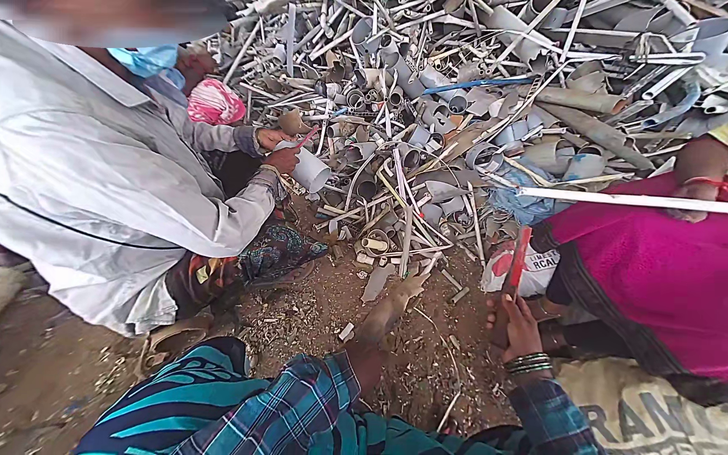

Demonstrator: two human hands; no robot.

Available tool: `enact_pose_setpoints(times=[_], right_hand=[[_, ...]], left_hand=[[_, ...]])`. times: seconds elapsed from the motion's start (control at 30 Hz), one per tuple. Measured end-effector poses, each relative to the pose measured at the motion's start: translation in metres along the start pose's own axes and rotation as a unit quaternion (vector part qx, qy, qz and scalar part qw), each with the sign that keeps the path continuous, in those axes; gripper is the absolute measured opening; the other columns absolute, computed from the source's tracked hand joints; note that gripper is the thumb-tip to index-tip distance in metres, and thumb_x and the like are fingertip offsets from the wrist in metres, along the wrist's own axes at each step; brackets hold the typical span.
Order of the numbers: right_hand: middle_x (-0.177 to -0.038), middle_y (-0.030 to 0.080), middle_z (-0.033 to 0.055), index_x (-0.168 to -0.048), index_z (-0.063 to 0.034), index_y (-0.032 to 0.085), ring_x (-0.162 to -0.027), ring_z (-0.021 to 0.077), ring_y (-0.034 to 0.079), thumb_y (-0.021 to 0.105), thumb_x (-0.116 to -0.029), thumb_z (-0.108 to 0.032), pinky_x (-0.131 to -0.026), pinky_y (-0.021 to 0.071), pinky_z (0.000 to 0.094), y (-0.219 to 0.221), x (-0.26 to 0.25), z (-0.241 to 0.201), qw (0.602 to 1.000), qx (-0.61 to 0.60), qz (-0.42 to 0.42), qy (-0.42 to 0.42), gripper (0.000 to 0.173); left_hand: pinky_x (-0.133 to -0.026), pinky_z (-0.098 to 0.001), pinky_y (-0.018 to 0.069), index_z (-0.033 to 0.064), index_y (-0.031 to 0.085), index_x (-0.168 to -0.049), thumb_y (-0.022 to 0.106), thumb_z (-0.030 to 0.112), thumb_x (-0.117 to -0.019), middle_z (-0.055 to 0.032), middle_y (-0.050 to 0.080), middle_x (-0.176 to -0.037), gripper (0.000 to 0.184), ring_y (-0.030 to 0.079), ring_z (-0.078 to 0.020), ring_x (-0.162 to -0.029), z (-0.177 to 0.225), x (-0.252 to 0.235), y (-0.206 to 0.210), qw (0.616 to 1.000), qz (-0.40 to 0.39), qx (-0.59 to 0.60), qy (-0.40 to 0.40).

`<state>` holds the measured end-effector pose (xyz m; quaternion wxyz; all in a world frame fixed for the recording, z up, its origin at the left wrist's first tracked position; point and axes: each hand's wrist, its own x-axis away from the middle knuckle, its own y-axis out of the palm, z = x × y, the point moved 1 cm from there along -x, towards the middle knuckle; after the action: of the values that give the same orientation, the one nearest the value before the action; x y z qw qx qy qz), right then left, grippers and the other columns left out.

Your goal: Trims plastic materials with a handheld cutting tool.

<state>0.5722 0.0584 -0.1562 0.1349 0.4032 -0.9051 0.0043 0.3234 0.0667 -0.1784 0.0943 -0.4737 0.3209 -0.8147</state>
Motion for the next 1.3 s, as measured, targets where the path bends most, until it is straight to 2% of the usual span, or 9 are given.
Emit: enact_pose_setpoints(times=[0.1,0.17,0.33,0.5,0.63,0.77,0.97,1.1,1.3], right_hand=[[-0.074,0.062,0.0033,-0.144,-0.0034,0.039,-0.048,0.0067,0.056,0.035,-0.1131,-0.015,-0.042,0.0461,0.0195,-0.001,0.001,-0.001,1.0,0.008,-0.001,-0.001,0.034],[-0.074,0.062,0.0035,-0.144,-0.003,0.039,-0.048,0.0067,0.056,0.035,-0.113,-0.015,-0.042,0.0461,0.0193,-0.001,0.001,-0.001,1.0,0.013,-0.001,-0.001,0.034],[-0.075,0.062,0.0048,-0.141,-0.0016,0.041,-0.048,0.0076,0.056,0.036,-0.1129,-0.015,-0.042,0.0466,0.0203,-0.002,0.001,-0.001,1.0,0.015,-0.001,0.0,0.032],[-0.074,0.062,0.005,-0.141,-0.0014,0.042,-0.047,0.0082,0.056,0.037,-0.1127,-0.014,-0.042,0.0465,0.0203,-0.001,0.001,0.0,1.0,0.019,0.001,-0.001,0.032],[-0.075,0.062,0.0048,-0.141,-0.0007,0.041,-0.048,0.0073,0.056,0.036,-0.1128,-0.014,-0.042,0.0466,0.02,-0.002,0.003,-0.001,1.0,0.02,-0.005,-0.002,0.032],[-0.074,0.061,0.0048,-0.14,0.0004,0.042,-0.048,0.0073,0.056,0.035,-0.1126,-0.013,-0.042,0.046,0.0197,-0.002,0.002,0.002,1.0,0.025,-0.013,-0.012,0.031],[-0.072,0.061,0.0041,-0.138,0.0003,0.042,-0.047,0.0069,0.056,0.036,-0.1125,-0.013,-0.042,0.0465,0.0194,-0.002,0.002,0.002,1.0,0.024,-0.013,-0.008,0.03],[-0.072,0.062,0.0047,-0.14,0.0008,0.041,-0.047,0.0069,0.056,0.036,-0.1123,-0.012,-0.042,0.046,0.0193,0.0,0.003,0.003,1.0,0.025,-0.013,-0.004,0.031],[-0.072,0.061,0.0044,-0.139,0.0007,0.042,-0.047,0.0069,0.056,0.036,-0.1123,-0.012,-0.042,0.0466,0.0196,0.001,0.003,0.002,1.0,0.025,-0.015,-0.004,0.03]], left_hand=[[-0.108,-0.061,0.0403,0.0033,0.047,-0.15,0.049,0.014,-0.1064,-0.0258,0.05,-0.148,0.045,0.05,-0.0451,-0.135,-0.006,-0.006,0.009,0.999,0.022,-0.014,0.029],[-0.107,-0.0612,0.04,0.0059,0.045,-0.152,0.048,0.018,-0.1076,-0.024,0.049,-0.15,0.046,0.049,-0.0437,-0.136,-0.014,-0.016,0.016,0.999,0.019,-0.024,0.025],[-0.098,-0.0666,0.0455,0.0115,0.049,-0.149,0.05,0.029,-0.107,-0.0223,0.056,-0.143,0.045,0.057,-0.0461,-0.125,-0.047,-0.062,0.048,0.996,0.064,-0.049,0.049],[-0.096,-0.0674,0.0461,0.0138,0.052,-0.147,0.052,0.03,-0.1056,-0.0197,0.058,-0.141,0.044,0.058,-0.0453,-0.124,-0.063,-0.084,0.064,0.993,0.089,-0.048,0.06],[-0.102,-0.065,0.043,0.0106,0.048,-0.15,0.051,0.025,-0.107,-0.0218,0.053,-0.147,0.046,0.054,-0.045,-0.13,-0.035,-0.046,0.038,0.997,0.05,-0.038,0.032],[-0.108,-0.0587,0.0401,0.0039,0.044,-0.151,0.061,0.023,-0.1016,-0.0228,0.046,-0.152,0.056,0.046,-0.0427,-0.139,0.003,0.008,0.001,0.999,-0.006,-0.042,0.001],[-0.108,-0.0587,0.0405,0.0039,0.043,-0.152,0.053,0.014,-0.1047,-0.0227,0.046,-0.152,0.049,0.046,-0.0426,-0.139,0.006,0.01,-0.001,0.999,-0.006,-0.042,0.005],[-0.109,-0.0604,0.0388,0.0058,0.042,-0.153,0.05,0.015,-0.1062,-0.0231,0.045,-0.153,0.049,0.046,-0.0435,-0.139,0.007,0.009,-0.002,1.0,-0.006,-0.025,-0.004],[-0.109,-0.0603,0.0391,0.0026,0.044,-0.151,0.049,0.014,-0.1066,-0.0239,0.047,-0.152,0.046,0.047,-0.0439,-0.138,0.006,0.008,-0.002,1.0,0.0,-0.013,-0.004]])
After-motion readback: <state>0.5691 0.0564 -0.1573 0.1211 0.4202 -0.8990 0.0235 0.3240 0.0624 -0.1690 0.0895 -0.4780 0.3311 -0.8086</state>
